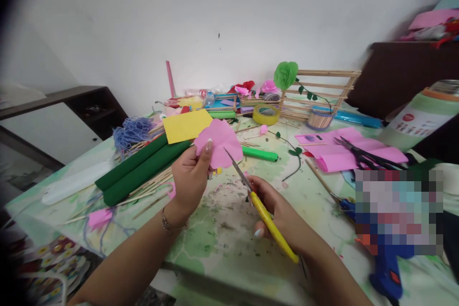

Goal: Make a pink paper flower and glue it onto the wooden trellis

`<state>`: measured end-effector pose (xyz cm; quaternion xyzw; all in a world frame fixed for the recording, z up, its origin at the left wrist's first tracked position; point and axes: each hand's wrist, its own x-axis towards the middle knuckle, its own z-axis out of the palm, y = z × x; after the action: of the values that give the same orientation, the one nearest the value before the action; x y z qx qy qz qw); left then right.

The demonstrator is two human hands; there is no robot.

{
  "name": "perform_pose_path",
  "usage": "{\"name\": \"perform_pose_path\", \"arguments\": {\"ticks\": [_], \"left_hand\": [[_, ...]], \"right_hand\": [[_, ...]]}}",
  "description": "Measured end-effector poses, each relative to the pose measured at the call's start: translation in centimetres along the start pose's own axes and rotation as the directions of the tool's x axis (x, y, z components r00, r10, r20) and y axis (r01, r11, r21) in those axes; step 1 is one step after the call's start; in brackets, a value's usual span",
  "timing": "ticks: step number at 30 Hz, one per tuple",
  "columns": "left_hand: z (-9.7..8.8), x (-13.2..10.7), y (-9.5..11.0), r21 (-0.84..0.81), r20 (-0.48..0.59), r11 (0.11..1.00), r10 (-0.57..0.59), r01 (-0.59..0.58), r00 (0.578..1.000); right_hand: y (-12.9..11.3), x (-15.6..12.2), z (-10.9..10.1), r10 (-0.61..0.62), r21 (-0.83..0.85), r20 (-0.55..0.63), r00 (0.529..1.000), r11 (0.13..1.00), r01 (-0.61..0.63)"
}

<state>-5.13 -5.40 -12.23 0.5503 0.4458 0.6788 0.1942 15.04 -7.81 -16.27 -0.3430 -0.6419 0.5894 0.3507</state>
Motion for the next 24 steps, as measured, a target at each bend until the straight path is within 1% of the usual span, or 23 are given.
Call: {"name": "perform_pose_path", "arguments": {"ticks": [3,7,12,16,19,21,24], "left_hand": [[0.20,-0.40,0.11,0.030,0.047,0.999,0.018,-0.020,0.999],[0.33,-0.62,0.15,0.024,0.083,1.000,0.017,-0.019,0.996],[0.27,-0.40,-0.04,0.011,0.051,1.000,0.006,-0.007,0.999],[0.19,-0.30,-0.09,0.031,0.038,0.999,0.021,-0.022,0.999],[0.15,-0.31,-0.03,0.046,0.043,0.998,0.032,-0.034,0.999],[0.15,-0.33,0.03,0.051,0.050,0.998,0.033,-0.035,0.998],[0.16,-0.37,0.12,0.065,0.053,0.997,0.038,-0.041,0.998]], "right_hand": [[-0.10,0.07,0.03,-0.010,-0.013,-0.027,1.000,1.000,0.009],[-0.40,0.11,-0.01,-0.005,-0.056,-0.035,0.999,0.998,0.003],[-0.24,-0.02,-0.11,-0.052,-0.102,-0.014,0.999,0.994,0.050],[0.43,-0.30,-0.19,-0.089,-0.075,0.016,0.996,0.993,0.090],[0.42,-0.45,-0.13,-0.114,-0.067,0.039,0.993,0.991,0.117],[0.12,-0.49,-0.06,-0.105,-0.084,0.053,0.993,0.991,0.109],[-0.35,-0.55,0.01,-0.057,-0.114,0.070,0.996,0.991,0.065]]}}
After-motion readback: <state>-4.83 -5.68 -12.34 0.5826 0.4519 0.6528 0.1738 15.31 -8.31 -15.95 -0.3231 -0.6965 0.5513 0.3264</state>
